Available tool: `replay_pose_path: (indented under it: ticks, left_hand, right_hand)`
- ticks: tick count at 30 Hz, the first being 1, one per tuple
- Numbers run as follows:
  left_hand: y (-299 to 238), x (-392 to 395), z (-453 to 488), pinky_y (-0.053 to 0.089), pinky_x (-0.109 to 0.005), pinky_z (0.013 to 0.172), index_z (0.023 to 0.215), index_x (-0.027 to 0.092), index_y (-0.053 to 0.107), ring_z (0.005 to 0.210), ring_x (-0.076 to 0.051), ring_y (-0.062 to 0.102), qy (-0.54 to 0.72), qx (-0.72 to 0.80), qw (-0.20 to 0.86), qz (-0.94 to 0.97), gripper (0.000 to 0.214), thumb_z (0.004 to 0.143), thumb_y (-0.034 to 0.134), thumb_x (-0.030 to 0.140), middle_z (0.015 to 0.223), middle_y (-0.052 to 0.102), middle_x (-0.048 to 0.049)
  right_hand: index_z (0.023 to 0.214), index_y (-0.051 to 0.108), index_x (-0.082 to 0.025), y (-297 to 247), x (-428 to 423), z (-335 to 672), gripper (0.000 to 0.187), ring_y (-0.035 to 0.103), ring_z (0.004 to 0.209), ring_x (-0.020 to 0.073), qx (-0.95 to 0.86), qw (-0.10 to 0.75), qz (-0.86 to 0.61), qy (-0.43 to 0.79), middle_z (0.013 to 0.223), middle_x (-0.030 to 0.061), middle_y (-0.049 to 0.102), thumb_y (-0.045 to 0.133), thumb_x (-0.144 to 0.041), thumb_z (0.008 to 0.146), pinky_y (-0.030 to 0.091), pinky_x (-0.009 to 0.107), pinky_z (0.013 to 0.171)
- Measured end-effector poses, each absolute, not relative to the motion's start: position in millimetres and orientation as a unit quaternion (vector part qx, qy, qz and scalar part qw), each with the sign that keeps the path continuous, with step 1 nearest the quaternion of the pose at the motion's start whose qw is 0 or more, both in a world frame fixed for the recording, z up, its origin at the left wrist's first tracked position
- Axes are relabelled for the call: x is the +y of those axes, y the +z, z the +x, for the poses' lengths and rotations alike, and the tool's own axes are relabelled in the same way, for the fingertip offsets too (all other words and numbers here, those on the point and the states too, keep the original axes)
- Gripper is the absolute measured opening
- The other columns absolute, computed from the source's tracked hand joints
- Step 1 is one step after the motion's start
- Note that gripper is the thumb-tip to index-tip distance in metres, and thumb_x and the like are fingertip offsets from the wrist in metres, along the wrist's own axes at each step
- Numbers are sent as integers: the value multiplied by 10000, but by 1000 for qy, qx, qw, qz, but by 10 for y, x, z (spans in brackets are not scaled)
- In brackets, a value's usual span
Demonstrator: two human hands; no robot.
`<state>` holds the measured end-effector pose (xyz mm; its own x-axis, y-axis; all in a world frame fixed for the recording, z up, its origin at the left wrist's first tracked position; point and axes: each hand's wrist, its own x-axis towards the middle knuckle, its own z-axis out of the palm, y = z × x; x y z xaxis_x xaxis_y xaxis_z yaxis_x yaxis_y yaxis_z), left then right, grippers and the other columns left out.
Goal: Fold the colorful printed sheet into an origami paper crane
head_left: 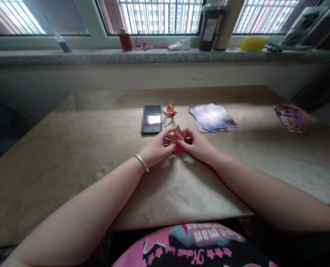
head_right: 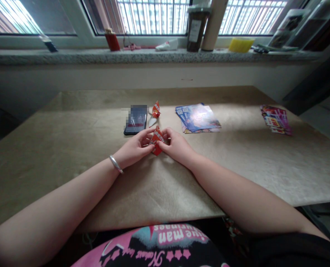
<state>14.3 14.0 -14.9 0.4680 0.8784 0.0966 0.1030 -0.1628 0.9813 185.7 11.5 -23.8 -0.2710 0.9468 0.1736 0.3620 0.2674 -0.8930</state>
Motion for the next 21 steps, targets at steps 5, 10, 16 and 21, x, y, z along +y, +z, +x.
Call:
replay_pose_path:
  ticks: [5, 10, 16, 21]
  left_hand:
    - [-158, 162, 154, 526, -229, 697, 1249, 149, 428, 778, -112, 640, 365, 363, 562, 648, 529, 745, 534, 26, 954, 616, -51]
    - [-136, 146, 153, 521, -218, 704, 1163, 160, 420, 791, -111, 653, 376, 380, 560, 633, 469, 740, 549, 7, 954, 628, -50]
    - [-176, 156, 127, 488, -198, 596, 983, 179, 404, 712, -126, 660, 373, 397, 515, 662, 291, 759, 554, 70, 828, 666, -24]
    - [-167, 142, 106, 486, -249, 684, 976, 193, 497, 739, -125, 640, 337, 438, 387, 738, 182, 815, 500, 108, 874, 683, -17]
  right_hand:
    - [903, 548, -198, -221, 139, 1894, 222, 603, 834, 179, -731, 358, -485, 321, 895, 41, 651, 648, -282, 724, 470, 319, 746]
    - [911, 541, -187, -171, 133, 1910, 231, 585, 717, 154, -737, 327, -496, 321, 833, 30, 647, 638, -306, 739, 453, 286, 657]
    - [856, 546, -178, -165, 147, 1911, 145, 521, 612, 121, -741, 324, -503, 305, 719, -7, 593, 598, -272, 758, 398, 247, 574]
    - [871, 542, -176, -181, 176, 1905, 158, 520, 601, 114, -728, 337, -505, 318, 735, -3, 603, 608, -253, 749, 404, 241, 569]
